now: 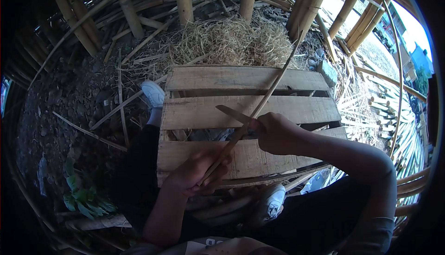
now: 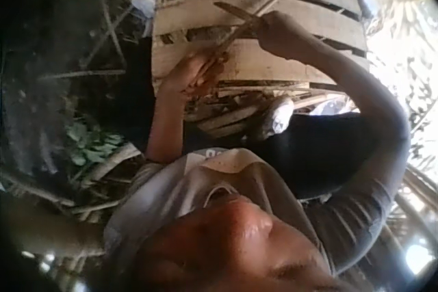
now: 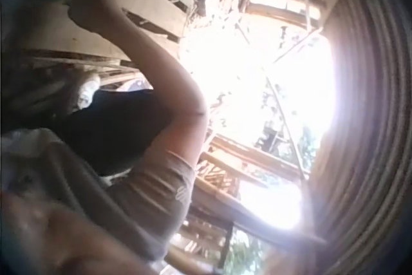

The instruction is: The person holds a long thin bamboo stick on a wooden pallet and uses a knife to shave its surface repeatedly. The person rotates the stick and continues shaving along its length, producing thin shavings that fall onto the pallet.

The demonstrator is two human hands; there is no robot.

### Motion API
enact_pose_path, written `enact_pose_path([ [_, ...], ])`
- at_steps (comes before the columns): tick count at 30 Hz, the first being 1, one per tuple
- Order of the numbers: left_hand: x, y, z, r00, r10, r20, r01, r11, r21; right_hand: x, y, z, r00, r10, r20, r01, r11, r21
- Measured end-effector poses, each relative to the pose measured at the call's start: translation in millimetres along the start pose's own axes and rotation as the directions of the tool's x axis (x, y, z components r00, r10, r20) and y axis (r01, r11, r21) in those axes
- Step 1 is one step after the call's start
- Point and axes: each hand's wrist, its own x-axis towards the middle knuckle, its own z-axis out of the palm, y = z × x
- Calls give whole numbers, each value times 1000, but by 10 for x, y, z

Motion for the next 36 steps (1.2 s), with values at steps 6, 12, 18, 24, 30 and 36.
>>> enact_pose_path([
  [6,-43,-47,-123,995,8,96,18,963,-269,211,-239,-464,910,374,179,-405,895,188],
  [12,-88,-109,-179,986,62,154,1,927,-376,61,-488,-348,941,234,243,-296,919,262],
  [18,-36,9,-70,998,36,54,-24,977,-214,92,-416,-325,932,300,205,-331,933,139],
  [24,-44,-121,-224,979,68,193,10,925,-380,167,-487,-483,876,394,278,-447,880,162],
  [30,21,-51,-141,991,46,122,-12,963,-268,-8,-561,-331,945,231,232,-280,937,208],
  [36,-19,-86,-198,978,76,192,3,925,-380,176,-465,-492,863,409,297,-469,867,170],
])
